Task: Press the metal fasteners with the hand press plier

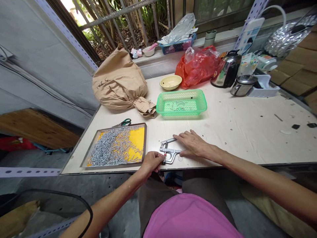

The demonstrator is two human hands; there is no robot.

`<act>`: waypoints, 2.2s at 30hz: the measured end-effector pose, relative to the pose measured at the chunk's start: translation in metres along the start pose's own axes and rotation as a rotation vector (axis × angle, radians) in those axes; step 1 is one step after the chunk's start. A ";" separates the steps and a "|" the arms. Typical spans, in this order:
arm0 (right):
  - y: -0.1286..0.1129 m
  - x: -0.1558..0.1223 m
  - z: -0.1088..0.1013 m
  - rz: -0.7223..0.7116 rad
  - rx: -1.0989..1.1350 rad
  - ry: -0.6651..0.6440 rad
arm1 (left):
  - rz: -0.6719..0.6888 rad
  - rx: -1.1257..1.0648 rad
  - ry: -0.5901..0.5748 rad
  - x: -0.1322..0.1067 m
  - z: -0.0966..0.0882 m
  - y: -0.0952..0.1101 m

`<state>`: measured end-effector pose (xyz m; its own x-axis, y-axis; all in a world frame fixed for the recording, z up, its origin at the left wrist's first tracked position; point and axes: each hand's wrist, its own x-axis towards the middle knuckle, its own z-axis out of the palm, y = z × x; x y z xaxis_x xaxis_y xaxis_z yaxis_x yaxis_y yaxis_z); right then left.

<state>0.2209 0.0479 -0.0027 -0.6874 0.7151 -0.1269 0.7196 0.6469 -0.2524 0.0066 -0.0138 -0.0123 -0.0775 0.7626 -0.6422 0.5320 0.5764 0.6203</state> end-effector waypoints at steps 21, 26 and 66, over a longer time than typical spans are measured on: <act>-0.004 -0.010 0.008 0.024 0.018 0.069 | 0.860 1.022 0.106 0.022 0.016 0.045; -0.012 -0.007 0.006 0.065 -0.099 -0.017 | 0.834 1.073 0.116 0.018 0.020 0.048; -0.066 0.033 0.030 -0.535 -0.014 0.034 | 0.608 0.760 0.759 -0.024 -0.090 -0.046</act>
<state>0.1475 0.0210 -0.0186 -0.9551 0.2925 0.0473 0.2709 0.9266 -0.2607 -0.0924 -0.0320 0.0149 0.0191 0.9705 0.2404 0.9880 -0.0552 0.1444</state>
